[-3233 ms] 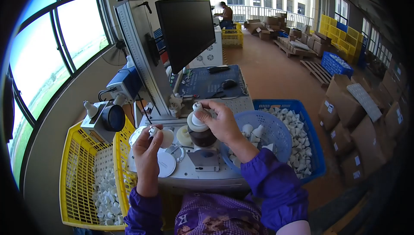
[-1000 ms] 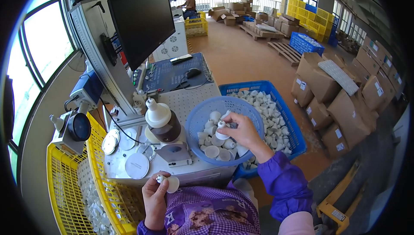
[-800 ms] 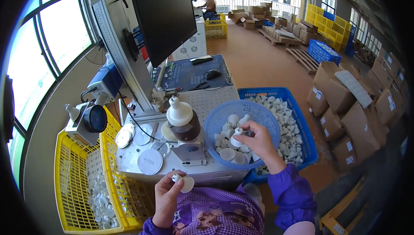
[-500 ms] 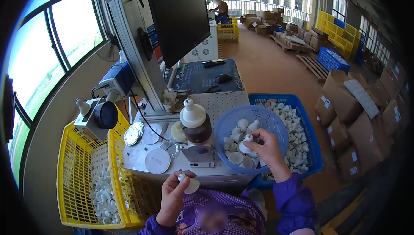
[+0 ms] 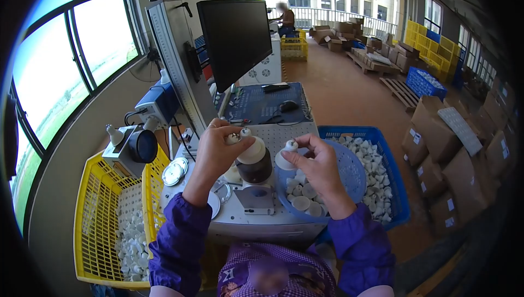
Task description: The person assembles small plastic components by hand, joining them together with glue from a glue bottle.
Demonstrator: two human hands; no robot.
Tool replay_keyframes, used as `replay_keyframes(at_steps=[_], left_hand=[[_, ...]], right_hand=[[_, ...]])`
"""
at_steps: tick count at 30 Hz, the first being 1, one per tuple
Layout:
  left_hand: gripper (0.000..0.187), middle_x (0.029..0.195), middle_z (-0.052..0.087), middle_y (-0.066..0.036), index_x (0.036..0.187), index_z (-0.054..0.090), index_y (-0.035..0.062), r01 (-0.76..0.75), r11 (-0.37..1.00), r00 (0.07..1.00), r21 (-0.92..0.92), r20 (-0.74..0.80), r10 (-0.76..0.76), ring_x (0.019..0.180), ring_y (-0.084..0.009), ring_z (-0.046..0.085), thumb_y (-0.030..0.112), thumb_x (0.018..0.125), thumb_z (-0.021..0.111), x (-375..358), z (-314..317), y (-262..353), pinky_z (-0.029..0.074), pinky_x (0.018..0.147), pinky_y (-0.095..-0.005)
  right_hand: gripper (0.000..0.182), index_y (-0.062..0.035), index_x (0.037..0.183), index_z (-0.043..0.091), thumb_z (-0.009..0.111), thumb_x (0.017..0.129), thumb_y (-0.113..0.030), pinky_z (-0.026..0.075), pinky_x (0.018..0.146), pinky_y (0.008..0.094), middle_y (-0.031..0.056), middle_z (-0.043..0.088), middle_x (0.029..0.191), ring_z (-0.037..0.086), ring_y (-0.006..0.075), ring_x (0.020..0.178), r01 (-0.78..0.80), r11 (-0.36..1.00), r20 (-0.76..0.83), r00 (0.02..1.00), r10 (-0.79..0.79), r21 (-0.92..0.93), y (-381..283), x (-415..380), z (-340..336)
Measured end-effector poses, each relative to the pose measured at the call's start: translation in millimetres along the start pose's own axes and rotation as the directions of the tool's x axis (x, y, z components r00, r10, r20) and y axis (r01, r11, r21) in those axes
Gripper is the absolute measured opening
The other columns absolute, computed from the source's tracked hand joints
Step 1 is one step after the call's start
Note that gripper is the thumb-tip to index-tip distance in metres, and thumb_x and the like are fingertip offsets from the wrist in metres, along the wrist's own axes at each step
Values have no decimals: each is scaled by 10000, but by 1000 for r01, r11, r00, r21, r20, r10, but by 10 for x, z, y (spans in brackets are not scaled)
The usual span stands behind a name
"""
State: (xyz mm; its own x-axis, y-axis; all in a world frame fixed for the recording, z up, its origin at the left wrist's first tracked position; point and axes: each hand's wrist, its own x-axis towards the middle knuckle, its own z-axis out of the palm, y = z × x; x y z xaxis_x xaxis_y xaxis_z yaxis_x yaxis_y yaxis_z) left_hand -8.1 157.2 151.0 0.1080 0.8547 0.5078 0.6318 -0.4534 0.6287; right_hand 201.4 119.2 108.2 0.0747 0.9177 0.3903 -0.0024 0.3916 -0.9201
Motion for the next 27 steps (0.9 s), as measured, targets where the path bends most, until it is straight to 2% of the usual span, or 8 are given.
replay_keyframes(at_steps=[2,4,6,8,13,15,18,27], left_hand=[[389,939,576,-109,984,679,-49,6,1000,999,-5,54,-6,881,-182,587,230,729,771,9,-51,9,477,747,-286],[341,914,578,-99,938,677,-75,58,966,997,-251,-32,-69,855,-160,587,187,737,760,-61,-204,42,478,729,-270],[259,887,563,-58,909,660,-88,6,945,992,-326,-114,-46,780,-120,570,120,772,733,-191,-327,-43,463,680,-243],[258,859,563,-51,914,657,-81,36,881,981,-472,-152,-122,742,-98,554,113,765,741,-353,-384,-146,448,652,-222],[215,833,566,-15,917,659,-51,181,825,966,-536,-62,-252,739,-72,538,99,781,731,-760,-436,-336,429,637,-206],[223,833,546,-18,906,654,-61,219,800,956,-558,-42,-290,719,-60,511,96,774,743,-841,-409,-389,404,621,-194],[220,836,548,-16,904,658,-56,225,764,957,-604,-10,-290,714,-60,502,100,775,743,-922,-363,-416,392,620,-190],[213,846,557,-9,908,673,-22,253,726,960,-639,75,-269,740,-69,491,126,775,749,-1079,-224,-485,385,646,-206]], right_hand=[[242,-4,936,614,747,776,-127,471,607,204,44,640,836,576,68,669,34,999,-2,999,-34,8,-49,120,135],[236,-14,933,623,746,778,-141,464,594,199,34,644,834,571,63,668,101,995,17,995,-100,-9,-64,239,275],[241,-17,920,627,752,768,-155,467,622,220,42,653,839,575,70,698,70,997,35,997,-69,-20,-58,338,397],[253,-11,899,628,759,755,-172,470,671,251,62,659,840,587,97,741,121,985,81,990,-111,-125,46,435,508],[258,-3,884,625,760,749,-178,476,722,293,97,665,856,617,152,790,196,970,122,976,-179,-146,145,461,661],[272,2,896,619,759,751,-179,482,733,301,110,664,869,633,171,808,280,911,130,959,-252,-303,134,440,665],[279,6,908,613,755,755,-179,486,741,307,120,662,878,644,194,829,197,952,98,979,-179,-236,109,394,691],[265,3,911,611,746,770,-176,491,748,310,119,662,882,648,198,854,178,951,-7,983,-186,-251,169,325,785]])
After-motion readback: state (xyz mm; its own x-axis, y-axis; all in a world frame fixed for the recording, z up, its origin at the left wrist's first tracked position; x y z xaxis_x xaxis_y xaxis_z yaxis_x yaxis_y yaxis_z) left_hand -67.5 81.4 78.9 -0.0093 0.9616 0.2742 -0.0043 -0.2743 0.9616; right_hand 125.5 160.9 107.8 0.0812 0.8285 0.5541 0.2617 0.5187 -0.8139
